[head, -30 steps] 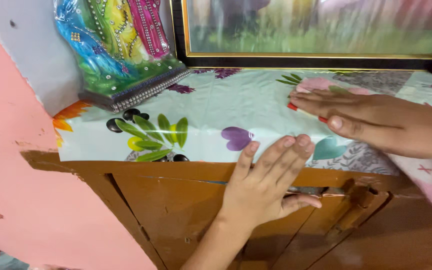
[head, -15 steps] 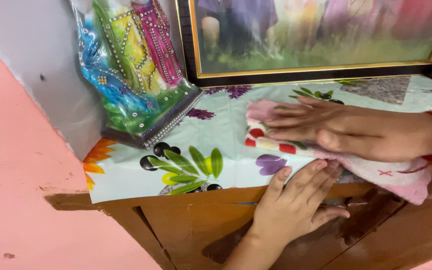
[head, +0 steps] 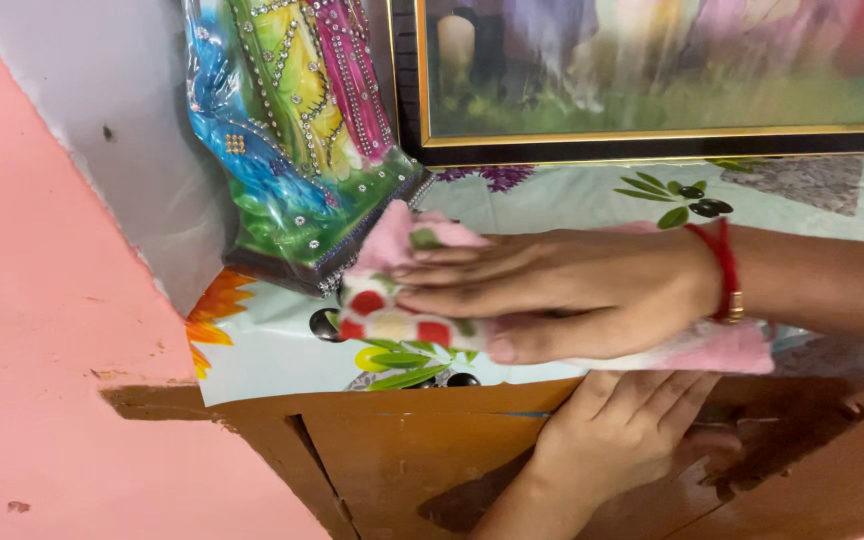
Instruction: The person cleans a shelf by removing a framed picture and flowers, then wiping the shelf surface with a cloth before replacing the items.
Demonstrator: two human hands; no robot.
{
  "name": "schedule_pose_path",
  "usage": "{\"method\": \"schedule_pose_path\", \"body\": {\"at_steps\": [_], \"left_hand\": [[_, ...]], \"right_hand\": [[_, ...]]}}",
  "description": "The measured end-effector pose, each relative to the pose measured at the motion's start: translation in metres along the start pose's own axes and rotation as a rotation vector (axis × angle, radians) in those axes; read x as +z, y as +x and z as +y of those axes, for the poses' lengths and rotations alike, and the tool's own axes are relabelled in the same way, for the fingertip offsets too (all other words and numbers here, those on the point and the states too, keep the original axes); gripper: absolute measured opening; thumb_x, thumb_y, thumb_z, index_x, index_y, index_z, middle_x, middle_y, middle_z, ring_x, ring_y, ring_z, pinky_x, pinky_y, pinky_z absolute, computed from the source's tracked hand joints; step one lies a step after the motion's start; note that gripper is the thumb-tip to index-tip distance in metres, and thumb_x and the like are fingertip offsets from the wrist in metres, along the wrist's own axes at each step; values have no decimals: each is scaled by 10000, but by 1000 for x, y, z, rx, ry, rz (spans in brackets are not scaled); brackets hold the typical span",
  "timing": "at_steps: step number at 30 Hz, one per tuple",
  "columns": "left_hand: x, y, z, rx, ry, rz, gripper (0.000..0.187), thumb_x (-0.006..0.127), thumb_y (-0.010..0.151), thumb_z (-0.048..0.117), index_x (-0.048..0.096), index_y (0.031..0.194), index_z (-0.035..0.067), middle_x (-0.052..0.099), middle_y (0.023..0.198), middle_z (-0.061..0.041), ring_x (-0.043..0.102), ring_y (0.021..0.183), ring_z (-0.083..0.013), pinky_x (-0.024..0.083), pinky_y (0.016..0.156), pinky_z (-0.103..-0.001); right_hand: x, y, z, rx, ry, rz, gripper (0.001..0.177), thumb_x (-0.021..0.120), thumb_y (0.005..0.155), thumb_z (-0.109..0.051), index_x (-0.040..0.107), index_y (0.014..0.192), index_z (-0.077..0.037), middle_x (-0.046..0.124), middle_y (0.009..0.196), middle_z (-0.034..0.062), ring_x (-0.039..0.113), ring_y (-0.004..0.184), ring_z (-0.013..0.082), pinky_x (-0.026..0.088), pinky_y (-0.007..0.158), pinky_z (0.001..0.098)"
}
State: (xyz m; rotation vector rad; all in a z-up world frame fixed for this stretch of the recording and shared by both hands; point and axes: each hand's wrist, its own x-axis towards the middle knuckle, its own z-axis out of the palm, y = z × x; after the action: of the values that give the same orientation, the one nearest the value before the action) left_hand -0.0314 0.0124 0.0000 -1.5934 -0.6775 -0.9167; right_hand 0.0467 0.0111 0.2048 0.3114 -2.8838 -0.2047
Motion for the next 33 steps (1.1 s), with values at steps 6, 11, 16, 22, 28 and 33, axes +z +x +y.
{"method": "schedule_pose_path", "body": {"at_steps": [6,11,16,22,28,33], "left_hand": [[-8,5,-6,20,96,-100,681,460,1087,676,574,1581,221,565,1578,55,458,1464,-117,169,1350,-422],[-8,7,-10,61,105,-110,732,395,1134,673,504,1651,166,366,1726,10,192,1629,-150,38,1362,-444],[-7,7,-11,74,112,-110,727,398,1144,662,494,1647,146,370,1718,22,200,1627,-149,46,1357,-442],[-3,5,-8,71,106,-126,715,390,1169,641,452,1662,128,336,1731,-3,186,1629,-153,47,1357,-441],[4,5,-2,76,113,-120,696,353,1191,603,416,1669,101,289,1737,-24,164,1629,-178,44,1344,-455],[4,6,0,74,107,-119,677,355,1186,589,434,1659,112,301,1726,-26,180,1622,-188,69,1340,-453]], "right_hand": [[0,26,11,-116,76,-4,662,326,1130,-406,289,1628,29,301,1724,208,203,1646,321,148,1332,471],[-3,9,50,13,-36,28,663,279,1111,-426,248,1640,-27,245,1735,156,173,1626,300,92,1305,474],[-2,4,92,288,-25,44,682,252,1067,-481,232,1627,-92,149,1731,100,110,1598,248,67,1240,424],[-3,-47,99,522,6,88,681,249,1042,-510,243,1607,-130,145,1730,49,94,1596,201,79,1258,377],[4,-179,96,777,-44,170,714,280,995,-490,271,1628,-159,209,1690,42,153,1566,206,146,1237,389],[11,-303,110,882,-210,139,632,255,1040,-460,313,1579,-135,233,1705,77,185,1558,239,174,1241,401]]}}
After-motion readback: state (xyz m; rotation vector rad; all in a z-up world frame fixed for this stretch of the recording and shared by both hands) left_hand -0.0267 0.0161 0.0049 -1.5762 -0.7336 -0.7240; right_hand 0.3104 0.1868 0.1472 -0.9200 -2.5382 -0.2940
